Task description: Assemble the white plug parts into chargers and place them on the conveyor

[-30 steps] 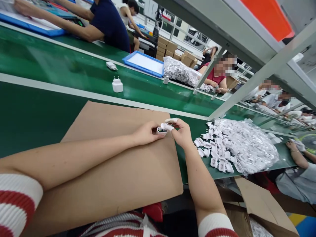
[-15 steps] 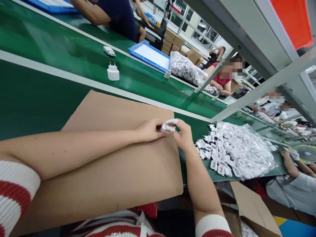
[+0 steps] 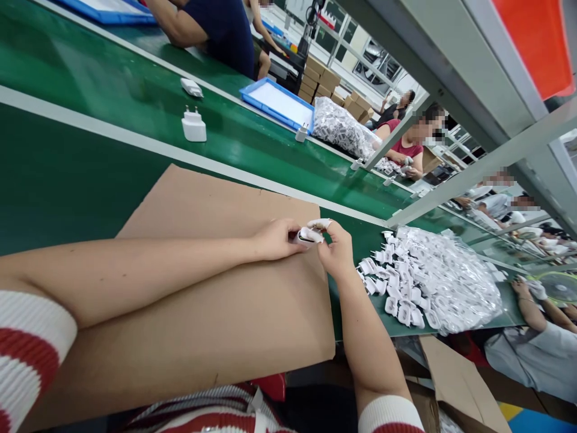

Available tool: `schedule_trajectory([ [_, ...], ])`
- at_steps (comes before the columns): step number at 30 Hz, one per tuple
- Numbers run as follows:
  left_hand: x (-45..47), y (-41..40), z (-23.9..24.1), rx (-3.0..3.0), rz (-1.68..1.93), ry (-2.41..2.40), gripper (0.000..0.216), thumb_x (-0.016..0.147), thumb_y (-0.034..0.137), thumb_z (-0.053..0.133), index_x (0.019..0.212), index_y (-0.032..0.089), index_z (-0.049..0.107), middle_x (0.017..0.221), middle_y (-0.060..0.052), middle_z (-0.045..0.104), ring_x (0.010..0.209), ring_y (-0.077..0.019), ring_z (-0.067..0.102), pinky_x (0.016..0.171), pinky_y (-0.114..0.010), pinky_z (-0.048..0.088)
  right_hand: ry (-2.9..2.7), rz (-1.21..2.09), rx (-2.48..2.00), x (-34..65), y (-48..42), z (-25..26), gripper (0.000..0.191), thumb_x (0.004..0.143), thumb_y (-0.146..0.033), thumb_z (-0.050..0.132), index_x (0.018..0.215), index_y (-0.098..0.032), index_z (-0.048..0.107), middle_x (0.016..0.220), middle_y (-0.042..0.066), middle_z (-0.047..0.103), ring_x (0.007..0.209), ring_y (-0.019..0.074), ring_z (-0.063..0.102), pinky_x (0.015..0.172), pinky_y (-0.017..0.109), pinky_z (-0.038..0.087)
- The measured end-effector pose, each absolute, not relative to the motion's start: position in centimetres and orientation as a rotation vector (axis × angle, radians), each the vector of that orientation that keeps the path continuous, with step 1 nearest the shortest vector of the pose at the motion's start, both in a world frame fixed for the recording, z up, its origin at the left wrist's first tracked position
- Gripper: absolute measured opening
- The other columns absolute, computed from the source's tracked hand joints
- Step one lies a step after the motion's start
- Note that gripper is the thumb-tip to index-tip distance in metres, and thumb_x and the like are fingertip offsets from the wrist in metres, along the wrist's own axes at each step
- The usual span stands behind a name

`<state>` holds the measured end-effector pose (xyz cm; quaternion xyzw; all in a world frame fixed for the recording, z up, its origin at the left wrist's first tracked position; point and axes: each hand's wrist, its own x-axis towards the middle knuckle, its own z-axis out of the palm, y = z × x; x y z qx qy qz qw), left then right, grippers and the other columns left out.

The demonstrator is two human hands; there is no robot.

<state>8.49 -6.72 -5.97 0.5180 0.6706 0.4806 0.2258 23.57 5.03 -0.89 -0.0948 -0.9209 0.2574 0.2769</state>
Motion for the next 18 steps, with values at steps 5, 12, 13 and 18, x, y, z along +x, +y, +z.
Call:
schedule_trajectory([
  [5, 8.5, -6.8, -6.0, 1.450, 1.311, 1.861, 0.035, 0.076, 0.052, 0.077, 0.087, 0.019, 0.073, 0.081, -0.003, 0.069, 0.073, -0.0213, 0.061, 0.064, -0.030, 0.044, -2.547, 0.552, -0.182, 23.7, 5.0, -1.0, 0.041, 0.078, -0.003, 0.048, 0.106, -0.021, 0.071, 0.108, 0.008, 0.077, 0.104, 0.0239, 0.069, 0.093, 0.037, 0.056],
  [12, 8.6, -6.8, -5.8, 1.448, 1.347, 1.836, 0.034, 0.076, 0.050, 0.079, 0.088, 0.019, 0.074, 0.083, -0.004, 0.072, 0.077, -0.0224, 0.065, 0.071, -0.030, 0.049, -2.606, 0.449, -0.256, 23.2, 5.3, -1.5, 0.042, 0.074, -0.002, 0.052, 0.107, -0.020, 0.071, 0.109, 0.007, 0.077, 0.102, 0.0249, 0.068, 0.092, 0.037, 0.055],
  [13, 8.7, -6.8, -5.7, 1.453, 1.340, 1.838, 0.034, 0.076, 0.050, 0.078, 0.087, 0.019, 0.074, 0.083, -0.004, 0.072, 0.078, -0.0229, 0.066, 0.071, -0.031, 0.050, -2.581, 0.475, -0.267, 23.2, 5.2, -1.7, 0.042, 0.073, -0.002, 0.052, 0.106, -0.021, 0.071, 0.109, 0.007, 0.077, 0.103, 0.0247, 0.068, 0.093, 0.036, 0.055],
  [18, 9.1, -6.8, -6.0, 1.529, 1.335, 1.847, 0.036, 0.081, 0.052, 0.070, 0.093, 0.019, 0.076, 0.092, -0.007, 0.076, 0.086, -0.0277, 0.069, 0.078, -0.036, 0.052, -2.487, 0.599, -0.265, 23.2, 5.0, -3.2, 0.041, 0.074, -0.003, 0.052, 0.106, -0.021, 0.069, 0.108, 0.006, 0.073, 0.107, 0.0230, 0.066, 0.100, 0.035, 0.053],
])
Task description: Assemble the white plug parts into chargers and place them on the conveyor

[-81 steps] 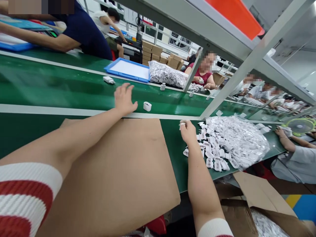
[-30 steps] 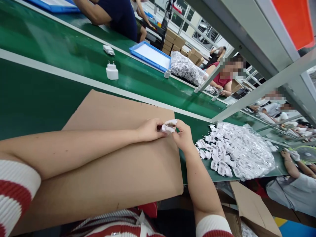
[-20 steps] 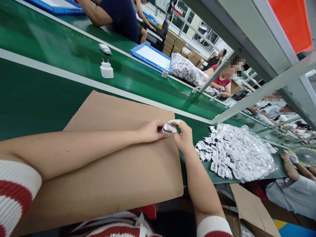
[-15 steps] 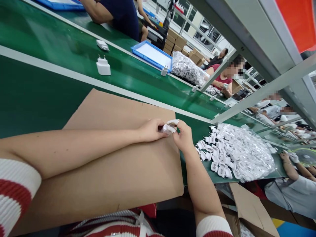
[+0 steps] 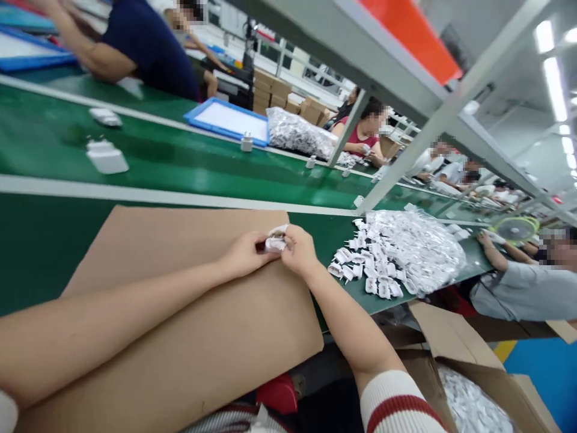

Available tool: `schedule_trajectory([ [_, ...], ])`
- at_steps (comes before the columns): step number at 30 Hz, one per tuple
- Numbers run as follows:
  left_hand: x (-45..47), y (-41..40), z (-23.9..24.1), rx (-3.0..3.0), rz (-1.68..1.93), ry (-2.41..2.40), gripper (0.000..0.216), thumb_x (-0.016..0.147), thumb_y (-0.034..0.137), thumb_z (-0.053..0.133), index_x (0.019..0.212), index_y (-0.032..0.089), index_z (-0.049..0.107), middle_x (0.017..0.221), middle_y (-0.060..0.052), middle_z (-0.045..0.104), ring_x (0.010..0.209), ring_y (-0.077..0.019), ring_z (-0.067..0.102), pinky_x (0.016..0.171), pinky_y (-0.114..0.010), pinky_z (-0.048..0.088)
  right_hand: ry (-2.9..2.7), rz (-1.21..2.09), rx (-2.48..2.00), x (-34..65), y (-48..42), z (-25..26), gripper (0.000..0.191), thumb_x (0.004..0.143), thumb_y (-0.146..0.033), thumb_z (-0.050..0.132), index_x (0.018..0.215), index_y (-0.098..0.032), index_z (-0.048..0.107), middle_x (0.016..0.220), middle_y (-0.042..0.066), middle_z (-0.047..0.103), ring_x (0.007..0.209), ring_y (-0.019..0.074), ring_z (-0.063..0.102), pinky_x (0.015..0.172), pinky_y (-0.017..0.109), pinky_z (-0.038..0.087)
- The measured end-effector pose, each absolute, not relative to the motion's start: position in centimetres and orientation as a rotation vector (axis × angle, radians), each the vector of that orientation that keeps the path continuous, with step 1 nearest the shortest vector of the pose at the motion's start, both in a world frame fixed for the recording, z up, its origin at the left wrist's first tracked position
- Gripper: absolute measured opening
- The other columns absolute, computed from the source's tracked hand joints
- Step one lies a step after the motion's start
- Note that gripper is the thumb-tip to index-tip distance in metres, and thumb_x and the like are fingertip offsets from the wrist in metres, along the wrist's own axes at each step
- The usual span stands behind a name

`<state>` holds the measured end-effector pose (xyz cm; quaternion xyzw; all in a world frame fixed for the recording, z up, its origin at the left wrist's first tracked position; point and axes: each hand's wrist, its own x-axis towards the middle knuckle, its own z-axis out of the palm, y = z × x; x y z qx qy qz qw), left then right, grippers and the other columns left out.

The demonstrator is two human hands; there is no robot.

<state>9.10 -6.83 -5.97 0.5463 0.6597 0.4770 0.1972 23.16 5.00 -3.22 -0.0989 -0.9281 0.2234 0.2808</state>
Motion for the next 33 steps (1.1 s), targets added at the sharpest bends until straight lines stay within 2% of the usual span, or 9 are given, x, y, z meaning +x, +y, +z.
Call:
schedule_trajectory([
  [5, 9.0, -6.7, -6.7, 1.569, 1.294, 1.966, 0.033, 0.079, 0.052, 0.067, 0.085, 0.020, 0.073, 0.084, -0.006, 0.073, 0.082, -0.0279, 0.067, 0.075, -0.037, 0.052, -2.481, 0.532, -0.275, 22.6, 5.0, -4.9, 0.042, 0.071, -0.001, 0.053, 0.106, -0.021, 0.065, 0.108, 0.009, 0.063, 0.109, 0.0258, 0.057, 0.099, 0.038, 0.051],
  [10, 9.1, -7.3, -7.0, 1.568, 1.395, 1.998, 0.040, 0.082, 0.054, 0.065, 0.100, 0.019, 0.072, 0.096, -0.009, 0.073, 0.087, -0.0281, 0.068, 0.078, -0.038, 0.054, -2.428, 0.548, -0.322, 22.2, 4.9, -5.3, 0.036, 0.072, -0.003, 0.057, 0.103, -0.020, 0.063, 0.106, 0.009, 0.060, 0.102, 0.0252, 0.056, 0.094, 0.038, 0.050],
  [16, 8.7, -7.4, -6.8, 1.466, 1.329, 1.927, 0.056, 0.081, 0.068, 0.066, 0.107, 0.018, 0.073, 0.102, -0.012, 0.078, 0.094, -0.0324, 0.073, 0.085, -0.041, 0.057, -2.376, 0.790, -0.269, 22.3, 5.4, -4.6, 0.049, 0.072, -0.003, 0.064, 0.117, -0.024, 0.064, 0.109, 0.003, 0.065, 0.103, 0.0212, 0.062, 0.095, 0.033, 0.052],
  [19, 8.3, -6.8, -5.9, 1.450, 1.224, 1.909, 0.062, 0.077, 0.072, 0.069, 0.108, 0.018, 0.073, 0.101, -0.011, 0.079, 0.090, -0.0327, 0.074, 0.079, -0.039, 0.058, -2.332, 0.943, -0.295, 22.5, 5.9, -4.4, 0.051, 0.076, -0.007, 0.067, 0.123, -0.026, 0.064, 0.116, 0.003, 0.063, 0.099, 0.0184, 0.064, 0.090, 0.030, 0.053],
  [23, 8.3, -5.8, -4.6, 1.438, 1.090, 1.925, 0.068, 0.072, 0.073, 0.071, 0.112, 0.017, 0.075, 0.097, -0.011, 0.081, 0.086, -0.0338, 0.075, 0.074, -0.038, 0.057, -2.344, 0.961, -0.372, 22.6, 6.8, -4.7, 0.036, 0.076, -0.008, 0.071, 0.109, -0.023, 0.070, 0.104, 0.002, 0.062, 0.094, 0.0188, 0.064, 0.084, 0.028, 0.053],
  [26, 8.6, -5.0, -4.0, 1.424, 1.035, 1.929, 0.067, 0.071, 0.073, 0.071, 0.108, 0.018, 0.076, 0.098, -0.011, 0.081, 0.090, -0.0359, 0.075, 0.079, -0.041, 0.058, -2.329, 1.014, -0.408, 22.6, 7.4, -4.9, 0.033, 0.074, -0.007, 0.074, 0.104, -0.022, 0.072, 0.103, 0.002, 0.064, 0.095, 0.0191, 0.065, 0.084, 0.028, 0.053],
  [30, 8.0, -4.2, -3.5, 1.291, 1.084, 1.834, 0.067, 0.061, 0.069, 0.082, 0.106, 0.020, 0.078, 0.103, -0.010, 0.081, 0.102, -0.0385, 0.075, 0.089, -0.044, 0.060, -2.243, 1.207, -0.335, 22.9, 8.0, -4.6, 0.050, 0.075, -0.007, 0.077, 0.121, -0.023, 0.070, 0.111, 0.002, 0.069, 0.103, 0.0187, 0.067, 0.091, 0.028, 0.053],
  [33, 6.7, -4.0, -3.0, 1.113, 1.153, 1.612, 0.063, 0.061, 0.067, 0.087, 0.101, 0.019, 0.078, 0.096, -0.011, 0.080, 0.096, -0.0365, 0.076, 0.088, -0.045, 0.062, -2.208, 1.245, -0.259, 23.3, 8.3, -4.1, 0.065, 0.070, -0.011, 0.084, 0.131, -0.024, 0.066, 0.119, 0.003, 0.071, 0.111, 0.0208, 0.067, 0.097, 0.031, 0.053],
])
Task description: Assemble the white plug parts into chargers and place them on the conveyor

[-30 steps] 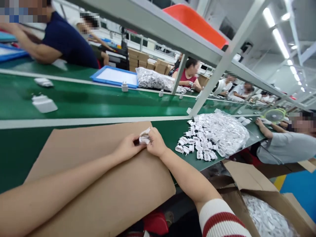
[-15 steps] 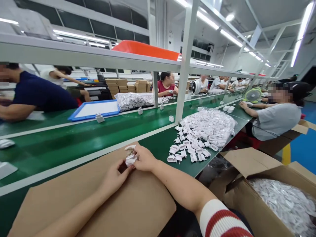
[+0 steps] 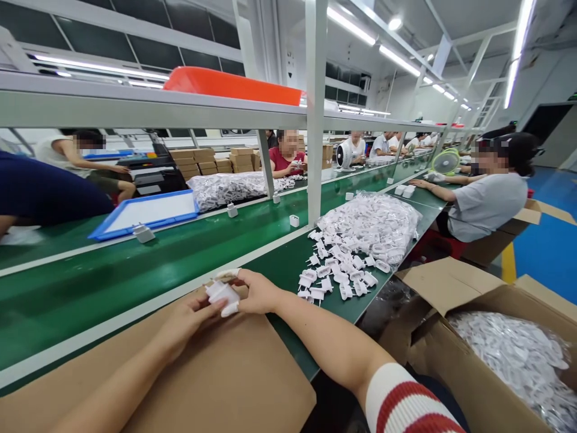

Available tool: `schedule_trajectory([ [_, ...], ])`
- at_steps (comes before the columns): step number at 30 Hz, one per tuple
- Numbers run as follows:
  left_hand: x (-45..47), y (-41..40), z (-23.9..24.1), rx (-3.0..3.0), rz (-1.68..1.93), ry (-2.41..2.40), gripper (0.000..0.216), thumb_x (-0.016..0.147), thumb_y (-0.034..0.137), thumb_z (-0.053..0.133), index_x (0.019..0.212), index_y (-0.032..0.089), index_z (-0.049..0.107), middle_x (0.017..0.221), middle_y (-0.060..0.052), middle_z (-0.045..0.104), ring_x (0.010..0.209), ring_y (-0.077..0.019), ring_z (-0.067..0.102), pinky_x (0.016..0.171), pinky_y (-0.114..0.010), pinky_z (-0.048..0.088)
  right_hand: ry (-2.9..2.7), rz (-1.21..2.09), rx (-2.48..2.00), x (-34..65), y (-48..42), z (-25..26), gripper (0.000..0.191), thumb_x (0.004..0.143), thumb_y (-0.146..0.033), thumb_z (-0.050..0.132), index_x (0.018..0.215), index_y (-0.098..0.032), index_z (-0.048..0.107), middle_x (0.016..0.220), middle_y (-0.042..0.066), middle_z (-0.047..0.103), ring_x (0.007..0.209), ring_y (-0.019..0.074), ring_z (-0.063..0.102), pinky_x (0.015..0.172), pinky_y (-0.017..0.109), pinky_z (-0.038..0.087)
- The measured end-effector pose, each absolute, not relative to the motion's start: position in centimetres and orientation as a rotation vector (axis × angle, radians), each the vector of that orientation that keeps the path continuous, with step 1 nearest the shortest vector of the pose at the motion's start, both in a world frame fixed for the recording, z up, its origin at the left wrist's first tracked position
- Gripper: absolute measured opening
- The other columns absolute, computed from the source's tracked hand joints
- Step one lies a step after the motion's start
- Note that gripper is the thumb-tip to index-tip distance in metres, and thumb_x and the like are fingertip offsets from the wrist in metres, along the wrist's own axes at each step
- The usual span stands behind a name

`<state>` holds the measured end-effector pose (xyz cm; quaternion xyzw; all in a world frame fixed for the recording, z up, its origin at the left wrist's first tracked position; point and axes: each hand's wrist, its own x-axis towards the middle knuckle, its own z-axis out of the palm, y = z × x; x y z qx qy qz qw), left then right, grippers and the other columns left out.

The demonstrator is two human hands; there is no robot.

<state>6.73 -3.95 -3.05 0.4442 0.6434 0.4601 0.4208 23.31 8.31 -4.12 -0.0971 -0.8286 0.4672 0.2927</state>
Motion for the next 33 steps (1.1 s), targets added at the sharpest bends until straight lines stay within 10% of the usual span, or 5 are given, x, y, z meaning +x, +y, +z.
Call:
schedule_trajectory([
  [6, 5.5, -4.5, -2.4, 1.003, 1.153, 1.360, 0.054, 0.068, 0.065, 0.087, 0.095, 0.019, 0.082, 0.100, -0.018, 0.079, 0.098, -0.0400, 0.075, 0.085, -0.050, 0.065, -2.254, 1.158, -0.179, 23.2, 8.3, -3.8, 0.056, 0.069, -0.013, 0.086, 0.122, -0.025, 0.073, 0.117, 0.003, 0.070, 0.110, 0.0214, 0.067, 0.101, 0.034, 0.053],
  [14, 7.2, -4.0, -3.2, 1.320, 1.577, 1.480, 0.083, 0.074, 0.057, 0.089, 0.144, 0.025, 0.059, 0.148, -0.015, 0.063, 0.125, -0.0354, 0.068, 0.109, -0.055, 0.056, -1.964, 1.320, -0.311, 23.9, 8.4, -3.3, 0.058, 0.067, -0.014, 0.079, 0.123, -0.023, 0.073, 0.124, 0.005, 0.073, 0.110, 0.0238, 0.071, 0.104, 0.038, 0.055],
  [33, 7.0, -5.2, -2.0, 1.740, 1.656, 1.544, 0.054, 0.084, 0.052, 0.079, 0.129, 0.024, 0.073, 0.136, -0.012, 0.068, 0.124, -0.0332, 0.068, 0.114, -0.053, 0.055, -1.904, 1.302, -0.194, 24.5, 6.6, -0.9, 0.058, 0.071, -0.041, 0.088, 0.125, -0.023, 0.074, 0.131, 0.009, 0.072, 0.121, 0.0293, 0.069, 0.108, 0.046, 0.055],
])
